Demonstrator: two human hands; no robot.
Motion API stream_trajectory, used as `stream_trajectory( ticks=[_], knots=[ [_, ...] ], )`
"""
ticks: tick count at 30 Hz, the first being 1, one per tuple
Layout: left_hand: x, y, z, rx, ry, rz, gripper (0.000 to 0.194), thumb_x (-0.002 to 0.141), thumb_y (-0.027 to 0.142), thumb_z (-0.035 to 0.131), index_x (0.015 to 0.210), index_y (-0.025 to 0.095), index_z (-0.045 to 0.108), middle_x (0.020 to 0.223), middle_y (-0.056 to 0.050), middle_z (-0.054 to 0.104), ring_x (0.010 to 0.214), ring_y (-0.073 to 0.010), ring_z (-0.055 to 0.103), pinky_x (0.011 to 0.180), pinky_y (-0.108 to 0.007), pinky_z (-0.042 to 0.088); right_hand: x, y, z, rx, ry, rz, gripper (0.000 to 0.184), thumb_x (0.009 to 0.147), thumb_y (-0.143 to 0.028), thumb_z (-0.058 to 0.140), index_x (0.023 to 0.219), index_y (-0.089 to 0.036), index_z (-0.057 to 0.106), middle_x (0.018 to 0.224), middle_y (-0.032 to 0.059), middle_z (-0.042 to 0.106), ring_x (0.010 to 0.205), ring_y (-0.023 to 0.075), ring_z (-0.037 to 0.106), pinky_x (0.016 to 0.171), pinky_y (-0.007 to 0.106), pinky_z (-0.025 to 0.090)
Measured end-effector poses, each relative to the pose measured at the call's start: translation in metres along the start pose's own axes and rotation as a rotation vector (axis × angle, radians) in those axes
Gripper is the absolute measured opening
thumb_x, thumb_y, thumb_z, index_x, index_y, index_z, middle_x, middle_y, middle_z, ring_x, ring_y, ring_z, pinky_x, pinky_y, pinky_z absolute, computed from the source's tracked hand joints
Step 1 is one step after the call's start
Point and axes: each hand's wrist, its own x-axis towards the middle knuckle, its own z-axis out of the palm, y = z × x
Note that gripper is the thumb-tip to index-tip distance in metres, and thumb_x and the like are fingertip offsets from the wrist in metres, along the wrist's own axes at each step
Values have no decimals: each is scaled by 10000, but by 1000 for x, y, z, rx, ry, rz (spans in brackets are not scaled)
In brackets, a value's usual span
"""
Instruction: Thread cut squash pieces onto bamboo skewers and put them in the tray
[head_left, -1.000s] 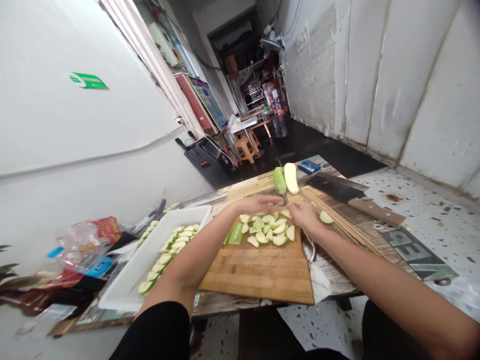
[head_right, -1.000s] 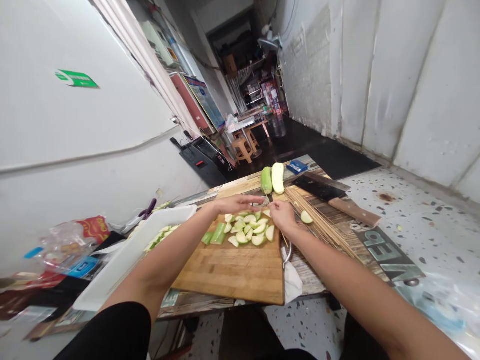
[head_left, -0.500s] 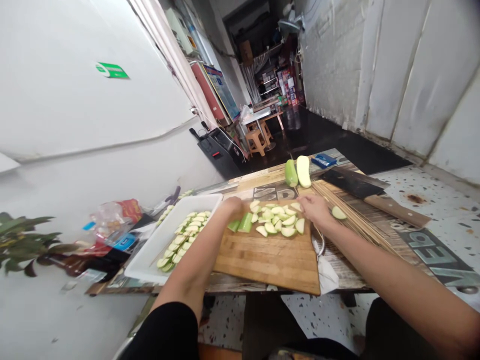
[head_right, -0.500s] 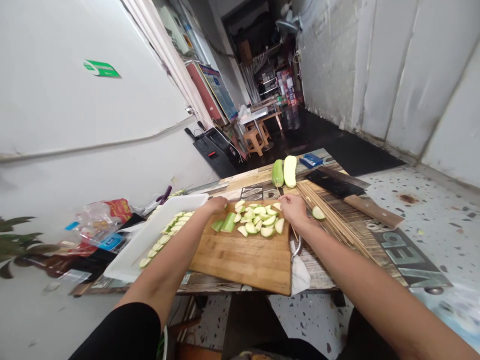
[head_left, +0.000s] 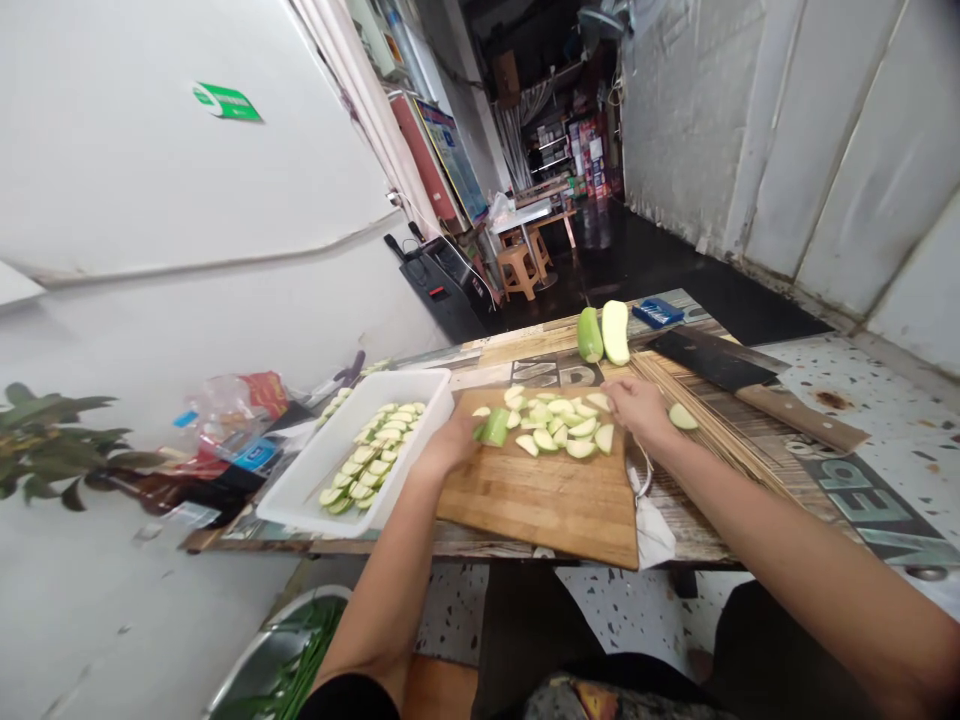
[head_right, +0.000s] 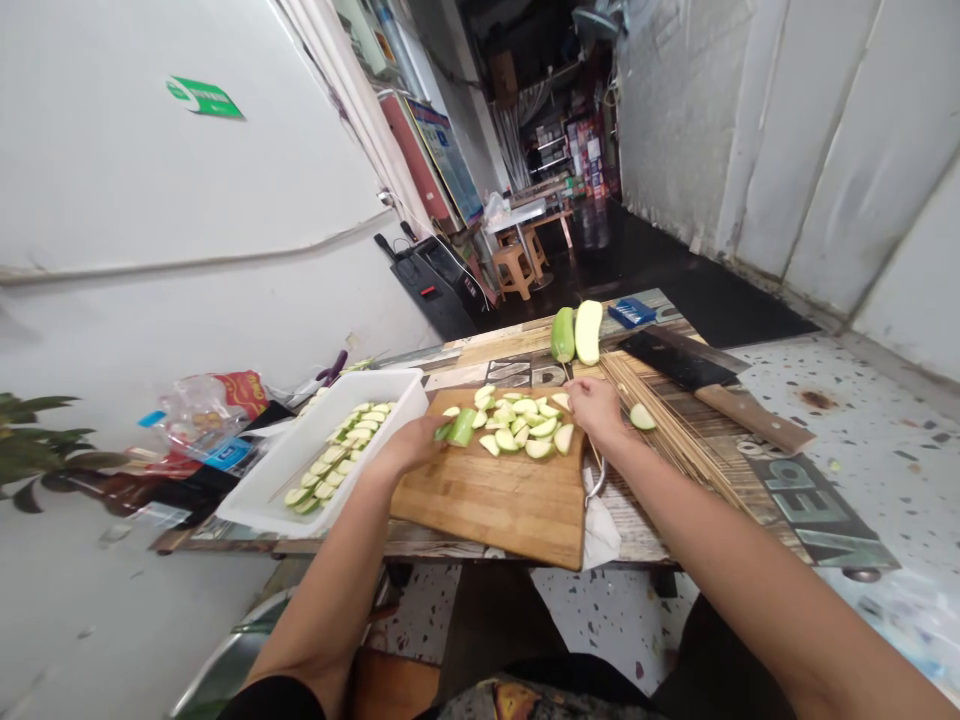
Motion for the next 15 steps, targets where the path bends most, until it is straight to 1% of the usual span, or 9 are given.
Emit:
stream_trajectory(
  ticks=[3,5,7,9,11,13,15],
  knots=[
    [-1,-4,8,-26,57,-57,436,719,249,534,1154,224,529,1042,-105,614,950,-241,574,803,-295,413,-1,-3,-1,56,-23,41,202,690,-289,483,742,-137,605,423,-48,457,307,63,318,325,197,244],
    [-3,-8,12,-82,114,-66,506,700,244,556,1199,230,479,1080,-94,598,962,-225,568,804,-277,410,-2,-4,-1,81,-38,54,190,693,-295,485,740,-144,589,426,-56,446,295,55,300,312,194,221],
    [-6,-12,17,-137,161,-94,558,701,275,563,1238,209,427,1109,-102,585,980,-224,558,808,-275,406,-2,-5,-1,93,-51,61,183,694,-308,495,734,-149,577,427,-61,439,288,50,289,303,192,202],
    [-10,-15,21,-149,165,-161,512,716,365,555,1179,161,477,1079,-131,595,970,-248,559,798,-294,407,-3,-5,-2,122,-65,65,186,689,-324,515,734,-152,571,424,-68,429,280,44,273,292,192,177],
    [-13,-16,26,-148,176,-213,446,725,426,540,1063,136,549,1024,-148,611,946,-264,564,785,-304,407,-4,-6,-2,168,-80,72,197,685,-337,535,738,-150,569,423,-74,420,274,37,255,284,188,151],
    [-19,-15,32,-178,240,-198,391,741,417,530,1013,138,570,995,-138,619,929,-251,566,781,-295,404,-5,-6,-4,206,-93,77,203,684,-338,547,744,-145,565,425,-77,416,272,30,245,280,183,129],
    [-26,-14,38,-232,329,-151,358,768,390,509,1027,150,563,967,-117,625,908,-232,567,781,-288,403,-6,-8,-6,211,-109,81,208,690,-337,549,753,-139,563,429,-78,407,273,26,245,276,178,115]
  ],
)
